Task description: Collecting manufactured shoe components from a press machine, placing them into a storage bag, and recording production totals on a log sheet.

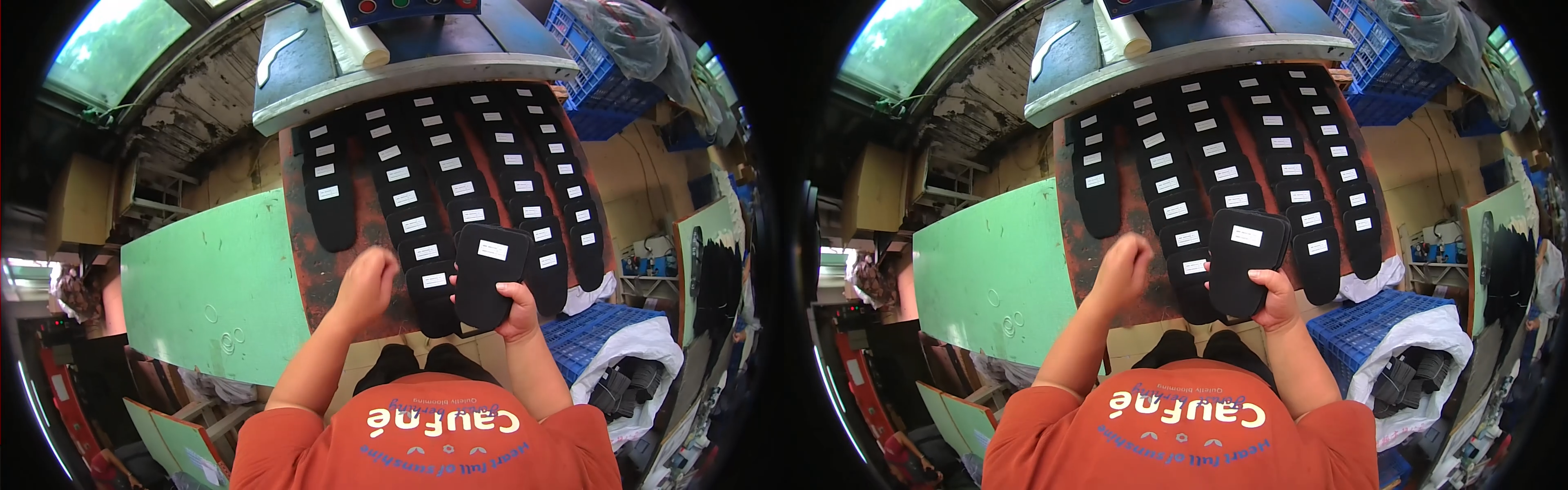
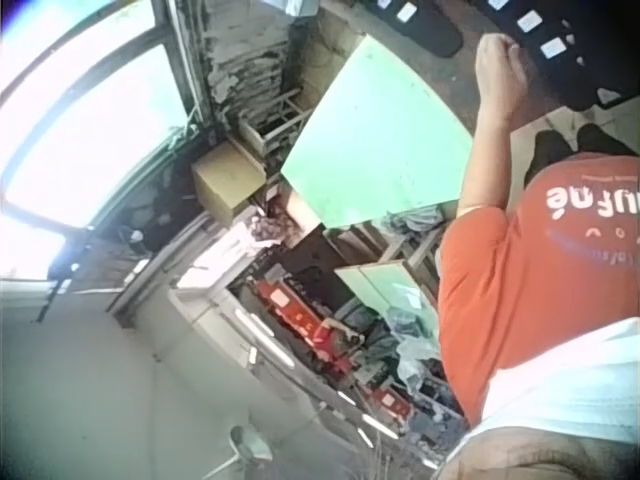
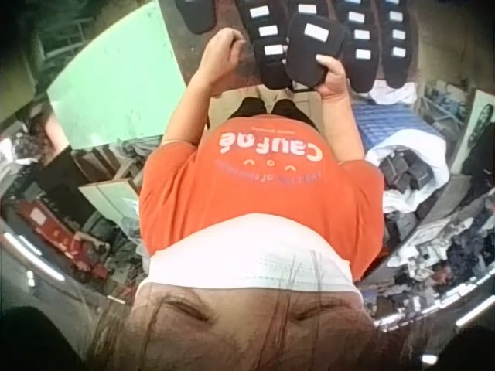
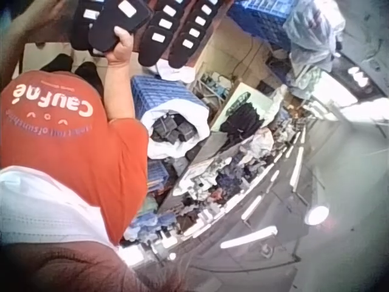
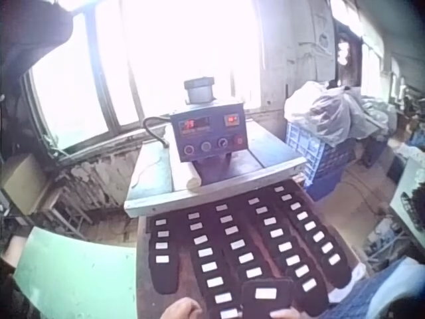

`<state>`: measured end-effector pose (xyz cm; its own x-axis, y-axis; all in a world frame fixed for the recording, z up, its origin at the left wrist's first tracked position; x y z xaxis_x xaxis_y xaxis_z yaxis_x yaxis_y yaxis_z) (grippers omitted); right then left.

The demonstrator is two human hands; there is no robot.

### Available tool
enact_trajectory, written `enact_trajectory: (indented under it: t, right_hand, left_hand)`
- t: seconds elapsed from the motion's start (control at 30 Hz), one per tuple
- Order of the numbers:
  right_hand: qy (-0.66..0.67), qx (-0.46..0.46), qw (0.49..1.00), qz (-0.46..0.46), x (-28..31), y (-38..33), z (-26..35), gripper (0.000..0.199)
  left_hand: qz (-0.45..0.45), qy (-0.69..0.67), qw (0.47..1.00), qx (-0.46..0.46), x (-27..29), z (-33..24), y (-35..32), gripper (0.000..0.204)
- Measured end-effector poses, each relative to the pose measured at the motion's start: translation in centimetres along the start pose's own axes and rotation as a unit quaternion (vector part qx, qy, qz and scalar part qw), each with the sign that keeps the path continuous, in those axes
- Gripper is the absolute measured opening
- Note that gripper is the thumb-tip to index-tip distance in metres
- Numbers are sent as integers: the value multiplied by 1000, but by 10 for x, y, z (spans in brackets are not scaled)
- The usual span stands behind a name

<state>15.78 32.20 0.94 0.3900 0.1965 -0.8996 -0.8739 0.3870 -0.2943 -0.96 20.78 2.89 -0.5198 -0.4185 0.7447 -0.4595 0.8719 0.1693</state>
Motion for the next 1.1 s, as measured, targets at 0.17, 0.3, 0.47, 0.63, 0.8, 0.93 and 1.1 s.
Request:
enact_trajectory:
  t: [0.17,0.3,0.47,0.63,0.8,0.93,1.1]
  right_hand:
    - [14,-26,999,24,-13,13,-13,59]
    - [-70,-109,991,41,-28,26,-53,50]
    - [-113,-125,986,4,-28,42,-92,38]
    - [41,-155,987,26,-37,55,-91,34]
    - [24,-112,993,4,-37,59,-98,42]
    - [-36,-96,994,-43,-27,63,-111,37]
    - [-81,-87,991,-58,-30,70,-125,38]
  left_hand:
    - [369,13,930,-6,-28,-10,-105,14]
    - [81,-85,976,184,8,23,-72,13]
    - [-70,-349,893,274,12,49,-44,9]
    - [-176,-349,857,337,43,115,-24,9]
    - [-145,-210,901,350,55,164,-6,15]
    - [-190,58,946,255,67,156,-10,25]
    - [-40,-371,887,273,38,90,-25,20]
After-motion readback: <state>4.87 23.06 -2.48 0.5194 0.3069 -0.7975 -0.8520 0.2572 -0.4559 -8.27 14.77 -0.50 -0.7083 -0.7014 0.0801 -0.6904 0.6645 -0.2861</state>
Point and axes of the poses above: each hand's wrist, its own y-axis towards the middle knuckle, its own x-axis out of the back of the hand, z = x × y, the point moved 7 cm from there along y, towards the middle knuckle, and after that the axes turned 8 degrees about y, right-handed, at the moved point
